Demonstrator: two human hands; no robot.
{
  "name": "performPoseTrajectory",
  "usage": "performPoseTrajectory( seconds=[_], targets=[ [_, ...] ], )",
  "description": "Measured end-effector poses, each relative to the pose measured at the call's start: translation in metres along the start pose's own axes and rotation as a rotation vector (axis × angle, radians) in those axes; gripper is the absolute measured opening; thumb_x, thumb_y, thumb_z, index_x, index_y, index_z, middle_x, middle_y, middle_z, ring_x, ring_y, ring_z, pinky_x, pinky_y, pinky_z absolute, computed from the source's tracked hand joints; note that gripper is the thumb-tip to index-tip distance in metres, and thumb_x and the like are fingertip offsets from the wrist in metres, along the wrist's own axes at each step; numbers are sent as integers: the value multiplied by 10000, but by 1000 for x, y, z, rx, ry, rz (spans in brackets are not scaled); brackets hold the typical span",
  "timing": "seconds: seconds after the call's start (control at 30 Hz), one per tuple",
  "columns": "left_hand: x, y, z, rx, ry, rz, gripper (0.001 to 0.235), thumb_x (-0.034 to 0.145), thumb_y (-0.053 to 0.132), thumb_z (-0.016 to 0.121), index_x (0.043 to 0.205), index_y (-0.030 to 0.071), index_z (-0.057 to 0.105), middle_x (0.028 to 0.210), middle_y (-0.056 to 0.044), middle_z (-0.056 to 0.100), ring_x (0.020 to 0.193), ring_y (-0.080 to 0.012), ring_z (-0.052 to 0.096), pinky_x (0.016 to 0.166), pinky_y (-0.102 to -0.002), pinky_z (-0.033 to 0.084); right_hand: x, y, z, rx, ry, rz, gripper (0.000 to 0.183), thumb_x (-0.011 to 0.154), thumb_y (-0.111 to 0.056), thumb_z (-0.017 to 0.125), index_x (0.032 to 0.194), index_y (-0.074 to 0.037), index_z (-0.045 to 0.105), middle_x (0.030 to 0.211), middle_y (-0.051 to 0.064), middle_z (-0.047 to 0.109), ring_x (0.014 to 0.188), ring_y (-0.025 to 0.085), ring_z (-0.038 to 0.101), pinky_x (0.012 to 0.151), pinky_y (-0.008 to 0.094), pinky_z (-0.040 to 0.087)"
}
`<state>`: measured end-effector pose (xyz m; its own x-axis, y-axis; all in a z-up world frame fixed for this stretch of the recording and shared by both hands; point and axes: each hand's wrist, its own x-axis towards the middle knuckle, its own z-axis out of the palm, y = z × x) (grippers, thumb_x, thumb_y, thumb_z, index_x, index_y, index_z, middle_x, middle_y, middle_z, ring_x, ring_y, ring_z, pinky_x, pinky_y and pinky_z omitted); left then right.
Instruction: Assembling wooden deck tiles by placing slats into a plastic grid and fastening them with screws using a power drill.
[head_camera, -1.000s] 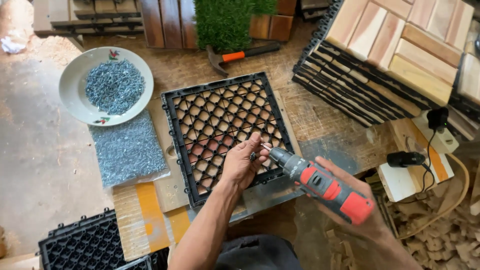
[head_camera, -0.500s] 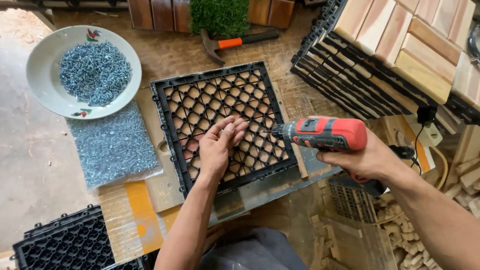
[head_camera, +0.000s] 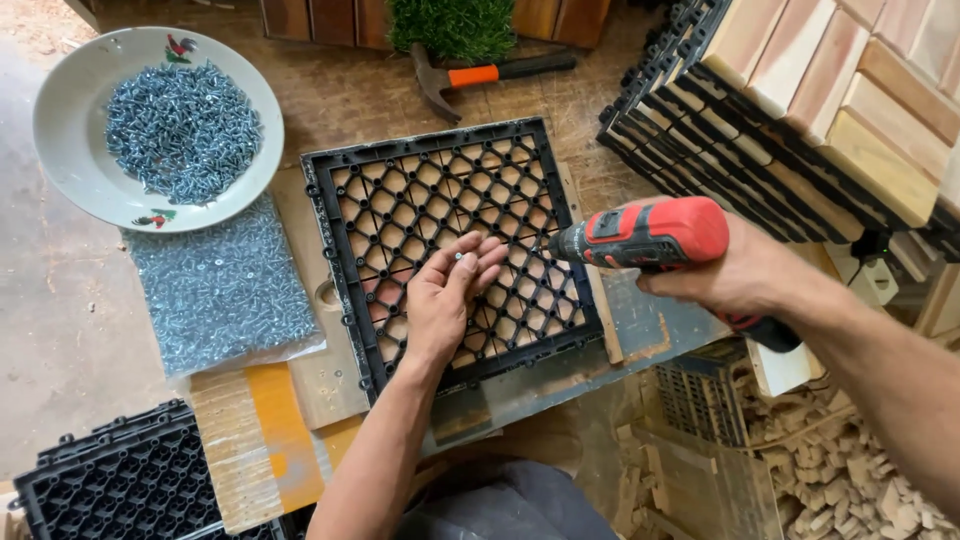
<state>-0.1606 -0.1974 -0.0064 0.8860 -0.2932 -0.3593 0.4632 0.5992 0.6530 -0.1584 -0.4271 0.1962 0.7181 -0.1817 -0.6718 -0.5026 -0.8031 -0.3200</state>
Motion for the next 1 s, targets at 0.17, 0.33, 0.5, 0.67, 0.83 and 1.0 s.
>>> performPoseTrajectory(
  seconds=[0.17, 0.33, 0.5, 0.67, 0.83, 1.0],
  targets=[
    [1, -5, -8, 49, 4, 33, 331, 1025, 106, 575, 1308, -56, 636, 977, -160, 729, 779, -181, 682, 728, -272, 600, 0, -34, -9, -100, -97, 136, 702, 787, -60, 763, 1409, -359, 637, 742, 79, 639, 595, 208, 501, 637, 335, 500],
    [8, -13, -19, -55, -27, -4, 364, 1028, 84, 530, 1351, -53, 630, 752, -29, 577, 592, -93, 464, 537, -185, 367, 8, -50, -13, -225, -141, 159, 766, 792, -49, 770, 1450, -394, 585, 840, 53, 703, 673, 191, 586, 730, 315, 548],
    [2, -11, -20, -73, -63, 35, 331, 945, 108, 385, 1100, -27, 644, 652, 38, 360, 568, -106, 329, 531, -244, 268, 4, -62, -15, -356, -197, 92, 836, 792, 19, 636, 1465, -466, 528, 1039, 56, 793, 762, 186, 706, 757, 330, 611],
    [13, -22, -26, -154, -84, 58, 403, 961, 85, 356, 1236, -79, 600, 708, 43, 311, 597, -85, 301, 529, -225, 237, -7, -62, -4, -621, -142, -48, 693, 876, -191, 637, 1483, -473, 461, 1249, 64, 728, 1087, 277, 715, 961, 451, 546],
    [13, -24, -28, 40, -150, 180, 367, 1060, 105, 426, 1374, -31, 558, 806, -29, 494, 665, -90, 462, 488, -182, 319, -27, -28, 3, -515, -29, -153, 765, 782, -221, 728, 1485, -391, 478, 1304, 132, 703, 1263, 386, 635, 1115, 553, 460],
    [3, -11, -14, -25, 37, 121, 336, 943, 37, 720, 1248, -72, 633, 1063, -253, 758, 927, -291, 781, 810, -337, 659, -34, 43, 32, 155, 276, -518, 784, 664, -46, 817, 1422, -129, 636, 1208, 272, 727, 1121, 369, 690, 1051, 517, 459]
  ],
)
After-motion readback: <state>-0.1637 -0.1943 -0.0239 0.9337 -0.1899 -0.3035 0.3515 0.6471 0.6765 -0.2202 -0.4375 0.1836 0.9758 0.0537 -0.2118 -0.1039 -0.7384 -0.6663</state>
